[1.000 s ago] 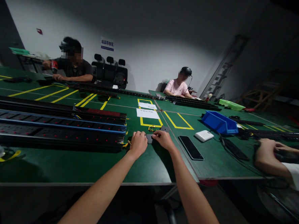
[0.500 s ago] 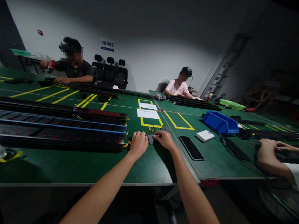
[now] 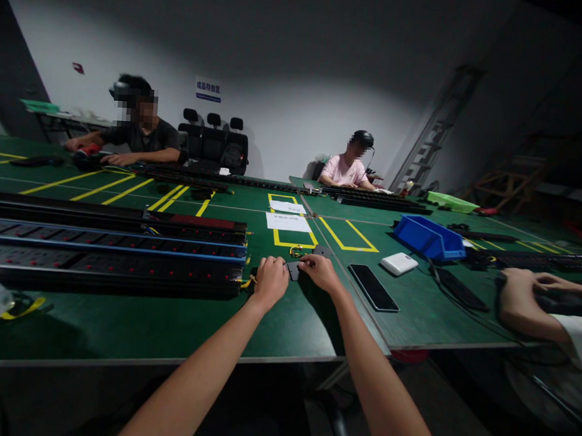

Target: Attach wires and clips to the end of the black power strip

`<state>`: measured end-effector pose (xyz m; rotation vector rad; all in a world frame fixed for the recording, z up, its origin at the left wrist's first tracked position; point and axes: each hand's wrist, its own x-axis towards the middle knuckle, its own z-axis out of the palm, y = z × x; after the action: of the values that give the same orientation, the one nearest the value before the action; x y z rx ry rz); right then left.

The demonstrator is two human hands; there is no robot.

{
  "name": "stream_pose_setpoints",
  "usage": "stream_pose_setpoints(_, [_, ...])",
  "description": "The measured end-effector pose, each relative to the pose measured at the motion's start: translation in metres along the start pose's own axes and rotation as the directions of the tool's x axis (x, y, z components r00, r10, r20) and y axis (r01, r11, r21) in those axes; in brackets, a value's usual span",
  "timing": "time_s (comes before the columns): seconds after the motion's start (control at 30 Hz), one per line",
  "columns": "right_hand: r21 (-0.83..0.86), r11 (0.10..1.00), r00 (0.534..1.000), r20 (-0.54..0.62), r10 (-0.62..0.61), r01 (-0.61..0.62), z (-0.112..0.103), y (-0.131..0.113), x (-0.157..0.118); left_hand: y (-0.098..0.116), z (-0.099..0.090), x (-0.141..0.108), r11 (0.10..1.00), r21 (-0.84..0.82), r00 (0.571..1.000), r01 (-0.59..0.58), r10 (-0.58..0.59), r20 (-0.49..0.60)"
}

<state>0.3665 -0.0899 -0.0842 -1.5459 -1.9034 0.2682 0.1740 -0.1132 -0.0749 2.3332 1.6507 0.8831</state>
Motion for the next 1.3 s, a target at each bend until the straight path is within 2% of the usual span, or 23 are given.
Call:
stream_pose_setpoints(0.63, [-0.008,1.000,1.000,-0.007,-0.021,0.021,0.001,0.006,0.001,-0.006,0.002,0.003,0.994,-0.100,0.999,-0.034,0.038,0.036])
stream_pose_setpoints(0.87, [-0.008,1.000,1.000,0.004,-0.013,0.013,-0.002,0.003,0.001,-0.004,-0.001,0.001,0.993,-0.117,1.000,-0.004,0.003,-0.009])
stream_pose_setpoints(1.03, [0.017,1.000,1.000,0.012,0.026,-0.026,-0.007,0.003,-0.001,-0.003,-0.003,0.002,0.990,-0.140,0.999,-0.005,0.011,0.044])
stream_pose_setpoints(1.1, [0.030,0.999,0.999,0.020,0.041,-0.042,-0.009,0.003,-0.002,-0.002,-0.004,0.002,0.990,-0.137,0.999,0.009,-0.003,0.045])
stream_pose_setpoints(1.23, [0.055,0.997,0.997,0.056,0.058,-0.062,-0.012,0.006,-0.002,0.000,-0.004,0.002,0.993,-0.065,0.994,0.099,-0.102,-0.038])
stream_pose_setpoints(1.3, [0.083,0.995,0.995,0.090,0.046,-0.054,-0.013,0.008,-0.002,0.000,-0.003,0.002,0.993,-0.044,0.992,0.113,-0.115,-0.045])
